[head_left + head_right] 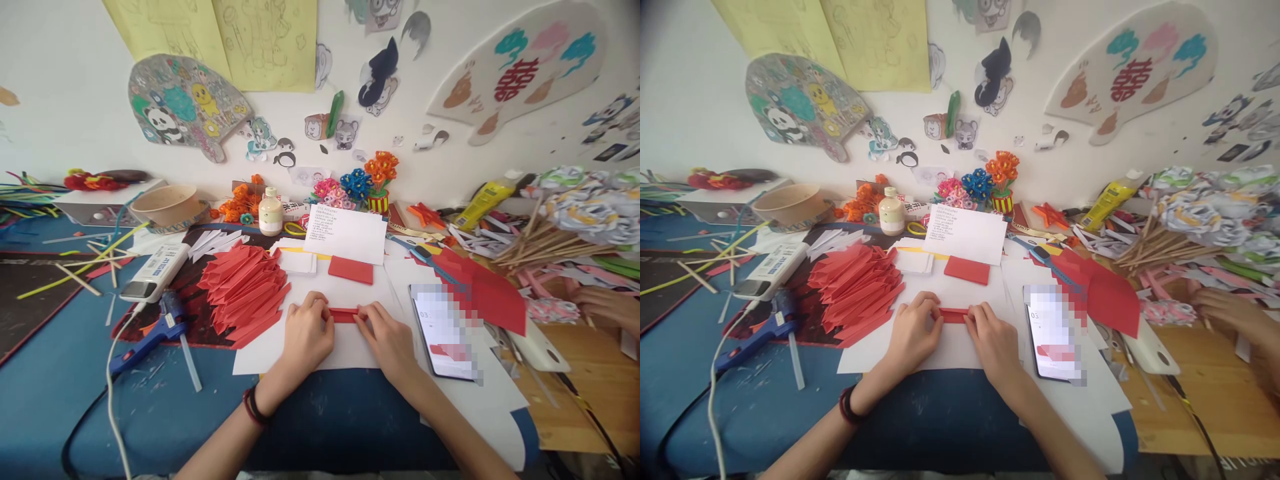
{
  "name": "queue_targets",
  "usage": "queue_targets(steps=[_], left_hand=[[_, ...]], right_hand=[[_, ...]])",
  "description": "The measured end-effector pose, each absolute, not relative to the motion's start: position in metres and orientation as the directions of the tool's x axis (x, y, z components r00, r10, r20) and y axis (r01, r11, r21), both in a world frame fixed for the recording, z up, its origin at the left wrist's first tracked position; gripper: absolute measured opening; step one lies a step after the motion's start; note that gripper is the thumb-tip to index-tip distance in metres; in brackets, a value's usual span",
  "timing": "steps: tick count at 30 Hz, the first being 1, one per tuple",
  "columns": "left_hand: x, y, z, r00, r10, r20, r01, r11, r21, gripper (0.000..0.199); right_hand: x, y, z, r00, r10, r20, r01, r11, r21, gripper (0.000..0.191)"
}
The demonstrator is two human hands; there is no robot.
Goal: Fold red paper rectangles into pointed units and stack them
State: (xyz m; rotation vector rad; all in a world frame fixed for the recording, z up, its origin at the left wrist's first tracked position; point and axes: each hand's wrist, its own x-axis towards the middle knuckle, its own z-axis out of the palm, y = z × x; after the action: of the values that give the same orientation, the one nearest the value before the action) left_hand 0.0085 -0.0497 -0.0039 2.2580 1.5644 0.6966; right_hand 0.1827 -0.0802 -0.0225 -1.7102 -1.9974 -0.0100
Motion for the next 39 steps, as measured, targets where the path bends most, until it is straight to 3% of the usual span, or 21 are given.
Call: queue_targets(steps=[11, 19, 24, 27, 31, 39], left_hand=[[0.009, -0.052, -0.006, 0.292, 0.933, 0.212, 0.81, -0.359, 0.464, 0.009], [0.011, -0.053, -0.005, 0.27, 0.94, 0.209, 0.828, -0.337, 0.447, 0.006], [0.007, -0.055, -0.005, 0.251, 0.937, 0.243, 0.794, -0.343, 0.502, 0.022], [0.006, -0.055, -0.005, 0.372, 0.886, 0.276, 0.786, -0.459, 0.414, 0.032], [0.005, -0.054, -0.004, 0.502, 0.823, 0.265, 0.775, -0.564, 0.286, 0.047], [-0.001, -0.054, 0.005, 0.58, 0.785, 0.218, 0.777, -0.613, 0.14, 0.049]], right_hand=[[0.18, -0.08, -0.022, -0.094, 0.931, 0.353, 0.947, 0.193, -0.258, 0.025], [0.181, -0.079, -0.018, 0.033, 0.965, 0.262, 0.891, 0.09, -0.446, 0.013], [0.181, -0.08, -0.017, 0.095, 0.961, 0.261, 0.849, 0.059, -0.525, 0.006], [0.181, -0.08, -0.017, 0.127, 0.958, 0.256, 0.831, 0.038, -0.555, 0.019], [0.182, -0.079, -0.017, 0.119, 0.959, 0.257, 0.828, 0.047, -0.558, 0.022], [0.183, -0.079, -0.016, 0.084, 0.961, 0.264, 0.84, 0.074, -0.538, 0.024]])
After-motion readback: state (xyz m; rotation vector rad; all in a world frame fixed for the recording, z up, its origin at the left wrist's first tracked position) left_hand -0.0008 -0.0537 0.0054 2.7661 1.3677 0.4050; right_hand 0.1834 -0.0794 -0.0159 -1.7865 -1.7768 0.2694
